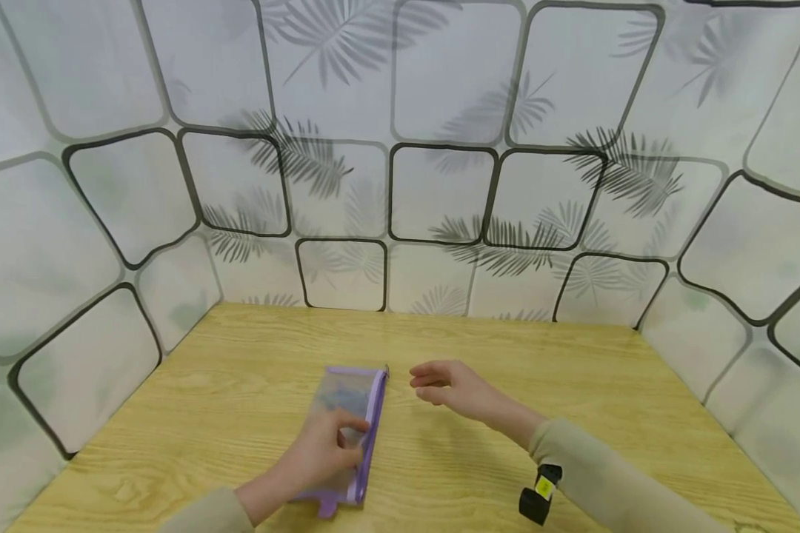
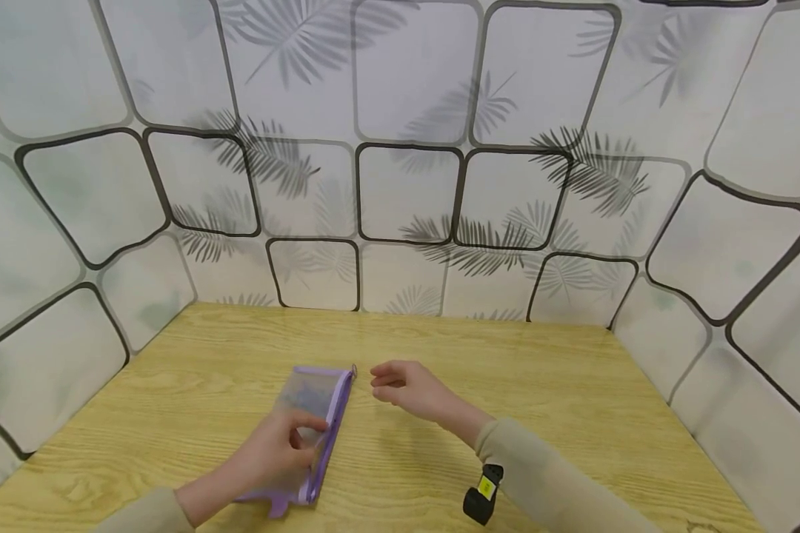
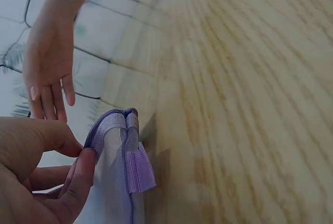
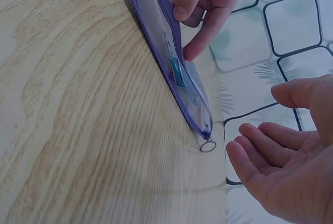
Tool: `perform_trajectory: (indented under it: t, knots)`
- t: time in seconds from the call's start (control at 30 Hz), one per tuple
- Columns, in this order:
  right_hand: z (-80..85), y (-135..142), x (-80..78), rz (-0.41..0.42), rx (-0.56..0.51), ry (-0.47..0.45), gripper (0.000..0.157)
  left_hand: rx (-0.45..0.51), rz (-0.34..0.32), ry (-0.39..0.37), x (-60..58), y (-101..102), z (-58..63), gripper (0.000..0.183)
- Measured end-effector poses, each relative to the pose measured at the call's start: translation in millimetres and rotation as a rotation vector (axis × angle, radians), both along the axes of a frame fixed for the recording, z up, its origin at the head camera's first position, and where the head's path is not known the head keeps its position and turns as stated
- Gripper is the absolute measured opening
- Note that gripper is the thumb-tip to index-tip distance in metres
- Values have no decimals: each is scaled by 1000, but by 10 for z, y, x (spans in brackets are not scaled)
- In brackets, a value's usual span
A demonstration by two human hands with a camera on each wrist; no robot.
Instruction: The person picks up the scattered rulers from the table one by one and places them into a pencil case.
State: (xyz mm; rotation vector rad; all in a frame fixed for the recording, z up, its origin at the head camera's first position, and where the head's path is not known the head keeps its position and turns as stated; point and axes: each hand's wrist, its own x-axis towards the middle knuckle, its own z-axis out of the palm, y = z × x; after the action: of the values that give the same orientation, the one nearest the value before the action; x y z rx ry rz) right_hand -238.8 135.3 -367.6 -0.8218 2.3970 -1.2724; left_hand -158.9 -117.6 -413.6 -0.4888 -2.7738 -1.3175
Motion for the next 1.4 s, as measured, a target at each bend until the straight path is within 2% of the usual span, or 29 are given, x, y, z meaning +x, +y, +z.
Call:
perform_trajectory:
  t: [0.13,0.43,0.63,0.8,1.1,1.2,1.3,1.37,1.4]
  knots:
    - [-39,32,12,-1,7,-4,43,-41,-30,31,37,11,-37,40]
    - [-89,85,13,11,14,10,45,-31,-63,-46,114,-7,-30,41]
    - [-112,146,24,19,39,86,47,-63,-81,-5,134,-14,-57,41]
    - [-152,241,79,52,18,104,48,-80,-113,26,128,17,-69,43]
    - [-139,460,166,33,93,137,47,-240,-223,63,53,139,-4,43]
    - [-130,524,191,55,124,181,49,-276,-261,59,41,148,20,43]
    - [-103,583,225,110,219,285,55,-312,-312,69,44,131,70,44]
    - [-69,632,256,156,327,374,60,-346,-370,118,44,99,125,41]
    - [-46,660,273,182,379,427,63,-362,-408,168,36,78,161,40]
